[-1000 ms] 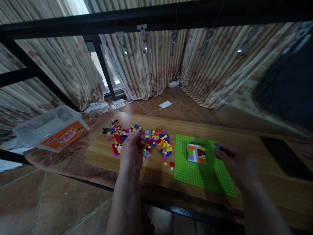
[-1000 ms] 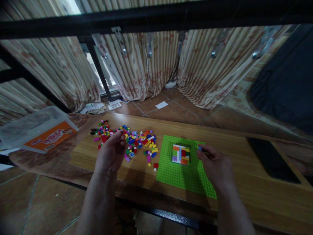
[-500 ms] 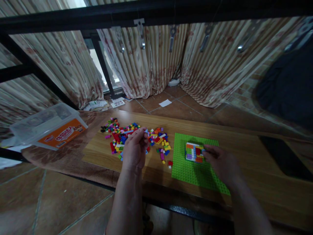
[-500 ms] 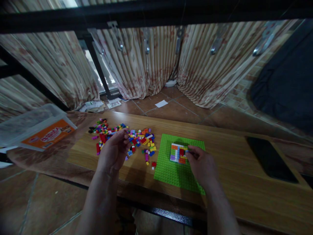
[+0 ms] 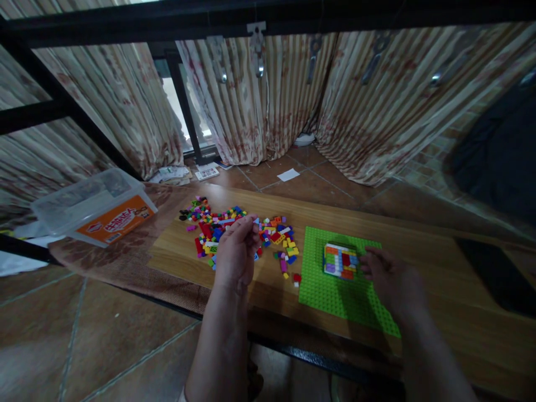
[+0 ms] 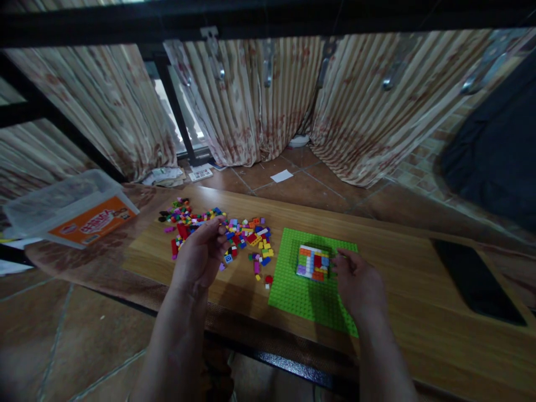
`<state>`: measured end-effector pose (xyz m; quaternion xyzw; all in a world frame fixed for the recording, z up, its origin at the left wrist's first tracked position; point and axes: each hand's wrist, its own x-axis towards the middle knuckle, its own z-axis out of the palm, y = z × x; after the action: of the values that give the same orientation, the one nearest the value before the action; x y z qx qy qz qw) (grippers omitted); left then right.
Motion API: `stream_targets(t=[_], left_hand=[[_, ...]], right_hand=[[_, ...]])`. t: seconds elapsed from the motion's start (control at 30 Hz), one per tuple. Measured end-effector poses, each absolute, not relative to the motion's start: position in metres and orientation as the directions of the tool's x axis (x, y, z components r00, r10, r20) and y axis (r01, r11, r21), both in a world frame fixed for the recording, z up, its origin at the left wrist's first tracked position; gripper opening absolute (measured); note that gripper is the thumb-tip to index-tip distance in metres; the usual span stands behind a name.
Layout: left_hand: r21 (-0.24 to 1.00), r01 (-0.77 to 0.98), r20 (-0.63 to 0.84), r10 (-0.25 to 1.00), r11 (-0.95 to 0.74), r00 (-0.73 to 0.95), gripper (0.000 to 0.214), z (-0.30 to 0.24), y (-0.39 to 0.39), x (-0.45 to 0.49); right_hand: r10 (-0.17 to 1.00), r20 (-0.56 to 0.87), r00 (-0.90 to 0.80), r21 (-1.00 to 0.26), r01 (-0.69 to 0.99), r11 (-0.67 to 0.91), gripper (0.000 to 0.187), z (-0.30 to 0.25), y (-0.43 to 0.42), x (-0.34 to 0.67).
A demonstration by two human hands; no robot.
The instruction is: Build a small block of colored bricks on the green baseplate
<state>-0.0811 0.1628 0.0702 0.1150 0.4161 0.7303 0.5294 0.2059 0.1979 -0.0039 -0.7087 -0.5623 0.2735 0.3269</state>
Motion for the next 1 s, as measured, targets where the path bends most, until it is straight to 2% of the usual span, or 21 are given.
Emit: stream_targets(t=[0.27,0.57,0.83,1.0], left_hand=[[0.733,-0.675,-0.276,0.867,-0.089,-0.415,0.018,0.072,0.162,-0.08],[0.728,-0.681,-0.287,0.863,-0.085,-0.415,0.022,0.071,0.162,-0.081],[0.733,-0.674,-0.282,0.863,-0.088,-0.419,0.022,0.069,0.162,-0.083],[0.741,-0.667,-0.287,0.862,-0.075,-0.417,0.024,0.069,0.161,-0.083]], right_hand=[[0.97,-0.019,0.242,-0.655,0.73,-0.195,0.048,-0.003,0.204,0.195],[0.964,-0.064,0.259,-0.668,0.706,-0.234,0.051,-0.005,0.206,0.195],[0.965,0.041,0.258,-0.619,0.765,-0.179,0.045,-0.002,0.2,0.186],[0.967,0.035,0.253,-0.596,0.782,-0.183,0.045,0.001,0.198,0.184]])
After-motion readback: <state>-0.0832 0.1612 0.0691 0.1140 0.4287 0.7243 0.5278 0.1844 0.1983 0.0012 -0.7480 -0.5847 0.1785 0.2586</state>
